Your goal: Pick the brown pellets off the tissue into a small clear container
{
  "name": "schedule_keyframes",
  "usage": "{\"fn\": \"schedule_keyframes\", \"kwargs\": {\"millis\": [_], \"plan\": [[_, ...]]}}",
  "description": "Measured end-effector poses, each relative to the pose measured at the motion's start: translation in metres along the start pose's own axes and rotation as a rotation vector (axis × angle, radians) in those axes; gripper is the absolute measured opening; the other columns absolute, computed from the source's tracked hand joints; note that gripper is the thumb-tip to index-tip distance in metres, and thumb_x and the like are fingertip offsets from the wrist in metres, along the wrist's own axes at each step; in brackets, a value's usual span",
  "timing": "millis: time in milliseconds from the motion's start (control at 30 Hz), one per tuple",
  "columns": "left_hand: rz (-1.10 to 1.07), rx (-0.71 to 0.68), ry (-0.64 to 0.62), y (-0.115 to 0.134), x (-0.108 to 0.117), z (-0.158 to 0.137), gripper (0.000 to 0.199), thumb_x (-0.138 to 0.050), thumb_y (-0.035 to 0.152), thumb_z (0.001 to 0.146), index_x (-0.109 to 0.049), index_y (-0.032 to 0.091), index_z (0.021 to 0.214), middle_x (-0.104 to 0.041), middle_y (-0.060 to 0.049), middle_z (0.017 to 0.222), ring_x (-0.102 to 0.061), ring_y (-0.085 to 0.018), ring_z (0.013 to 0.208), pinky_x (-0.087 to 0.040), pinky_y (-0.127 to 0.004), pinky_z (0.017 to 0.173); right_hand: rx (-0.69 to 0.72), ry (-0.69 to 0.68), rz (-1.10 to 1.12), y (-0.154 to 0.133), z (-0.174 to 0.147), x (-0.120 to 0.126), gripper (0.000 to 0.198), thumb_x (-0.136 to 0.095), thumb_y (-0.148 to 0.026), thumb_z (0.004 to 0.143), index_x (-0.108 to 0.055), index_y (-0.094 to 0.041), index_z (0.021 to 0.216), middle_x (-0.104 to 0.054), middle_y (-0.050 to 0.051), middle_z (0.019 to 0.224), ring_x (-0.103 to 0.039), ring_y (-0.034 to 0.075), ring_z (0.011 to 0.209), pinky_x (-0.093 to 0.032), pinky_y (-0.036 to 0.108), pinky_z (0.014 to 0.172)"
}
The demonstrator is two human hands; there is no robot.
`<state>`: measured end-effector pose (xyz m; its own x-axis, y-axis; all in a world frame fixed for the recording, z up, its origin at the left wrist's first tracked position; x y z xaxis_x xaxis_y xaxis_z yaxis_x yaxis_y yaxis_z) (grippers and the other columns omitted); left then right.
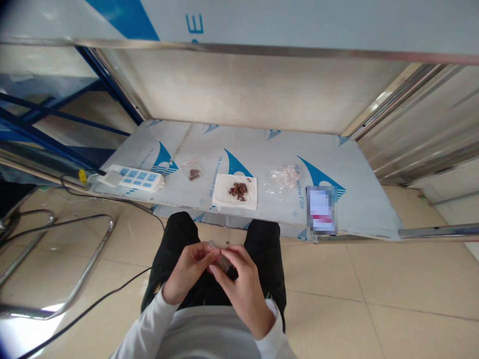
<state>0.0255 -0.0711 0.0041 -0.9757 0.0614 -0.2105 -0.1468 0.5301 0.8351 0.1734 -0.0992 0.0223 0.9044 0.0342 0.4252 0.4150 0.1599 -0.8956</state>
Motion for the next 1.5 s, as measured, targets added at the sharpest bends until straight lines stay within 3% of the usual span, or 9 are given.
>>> {"fn": "schedule_keyframes", "kwargs": {"millis": [367, 533, 667, 800, 967, 1067, 1233, 1400, 1500], "plan": [[-0.106, -0.018, -0.131, -0.001, -0.008, -0.003, 0.044, -0.079, 0.05, 0.069, -0.06, 0.012, 0.06, -0.057, 0.002, 0.05, -0.047, -0.004, 0.045, -0.038, -0.016, 0.047, -0.42, -0.333, 0.528, 0.006, 0.008, 0.011, 0.038, -0.057, -0.047, 0.091, -0.077, -0.016, 0.082, -0.074, 0.006, 0.074, -0.067, 0.016, 0.067, -0.047, 0.021, 0.055], [-0.01, -0.085, 0.011, -0.007, -0.011, -0.005, 0.042, -0.078, 0.051, 0.07, -0.062, 0.012, 0.064, -0.061, 0.0, 0.054, -0.053, -0.008, 0.049, -0.043, -0.019, 0.049, -0.315, -0.136, 0.186, 0.002, 0.007, 0.004, 0.035, -0.054, -0.041, 0.091, -0.074, -0.016, 0.075, -0.071, 0.006, 0.063, -0.067, 0.017, 0.056, -0.05, 0.022, 0.053], [0.149, -0.116, 0.113, -0.01, -0.009, -0.007, 0.042, -0.074, 0.051, 0.074, -0.063, 0.012, 0.065, -0.061, -0.001, 0.053, -0.053, -0.008, 0.048, -0.04, -0.018, 0.047, -0.169, 0.106, -0.037, 0.004, 0.005, -0.002, 0.024, -0.055, -0.032, 0.09, -0.074, -0.018, 0.091, -0.076, 0.008, 0.073, -0.072, 0.019, 0.061, -0.055, 0.023, 0.057], [0.098, -0.101, 0.059, -0.006, -0.008, -0.007, 0.043, -0.073, 0.053, 0.075, -0.062, 0.012, 0.065, -0.062, -0.001, 0.055, -0.053, -0.008, 0.048, -0.04, -0.018, 0.048, -0.163, -0.021, 0.111, 0.004, 0.008, 0.004, 0.02, -0.055, -0.031, 0.091, -0.07, -0.02, 0.099, -0.077, 0.006, 0.084, -0.075, 0.018, 0.071, -0.058, 0.022, 0.065], [0.033, -0.068, -0.037, -0.005, -0.012, -0.005, 0.045, -0.073, 0.056, 0.072, -0.061, 0.013, 0.065, -0.061, -0.001, 0.054, -0.051, -0.007, 0.046, -0.039, -0.018, 0.046, -0.258, -0.233, 0.257, 0.002, 0.007, 0.016, 0.019, -0.059, -0.033, 0.09, -0.069, -0.02, 0.082, -0.076, 0.004, 0.077, -0.074, 0.018, 0.071, -0.058, 0.022, 0.066], [0.18, -0.092, -0.03, -0.007, -0.012, -0.006, 0.038, -0.07, 0.05, 0.077, -0.064, 0.014, 0.069, -0.065, -0.002, 0.058, -0.056, -0.01, 0.051, -0.043, -0.019, 0.051, -0.285, -0.168, 0.196, 0.008, 0.004, 0.015, 0.02, -0.057, -0.033, 0.089, -0.067, -0.019, 0.078, -0.075, 0.004, 0.072, -0.073, 0.018, 0.066, -0.058, 0.022, 0.062], [0.48, -0.027, 0.075, -0.007, -0.008, -0.014, 0.031, -0.067, 0.044, 0.078, -0.063, 0.016, 0.065, -0.067, -0.003, 0.056, -0.06, -0.013, 0.049, -0.042, -0.021, 0.049, -0.168, 0.164, -0.155, 0.019, 0.001, 0.015, 0.009, -0.057, -0.025, 0.087, -0.065, -0.019, 0.086, -0.072, 0.003, 0.071, -0.071, 0.017, 0.061, -0.056, 0.024, 0.06], [0.468, -0.07, 0.168, 0.01, -0.016, -0.022, 0.034, -0.064, 0.047, 0.079, -0.06, 0.018, 0.061, -0.063, -0.002, 0.054, -0.058, -0.014, 0.049, -0.042, -0.022, 0.049, 0.019, -0.052, -0.21, 0.007, 0.006, 0.018, 0.02, -0.049, -0.011, 0.088, -0.066, -0.022, 0.088, -0.068, 0.003, 0.082, -0.068, 0.016, 0.072, -0.054, 0.025, 0.068], [0.486, -0.165, 0.105, 0.016, -0.022, -0.021, 0.035, -0.063, 0.047, 0.081, -0.061, 0.018, 0.062, -0.061, -0.001, 0.055, -0.054, -0.013, 0.051, -0.038, -0.022, 0.049, 0.03, -0.137, -0.16, 0.003, 0.013, 0.018, 0.02, -0.054, -0.01, 0.085, -0.07, -0.021, 0.086, -0.068, 0.004, 0.079, -0.067, 0.017, 0.07, -0.055, 0.026, 0.066]]}}
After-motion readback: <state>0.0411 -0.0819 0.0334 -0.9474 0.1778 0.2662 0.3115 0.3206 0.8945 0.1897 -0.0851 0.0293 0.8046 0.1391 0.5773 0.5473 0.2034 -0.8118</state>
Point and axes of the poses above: each hand's wrist, its own z-axis towards the middle knuckle, its own x-axis out of the back of the hand, y = z × x, the point moved 1 cm from there along z, towards the middle knuckle
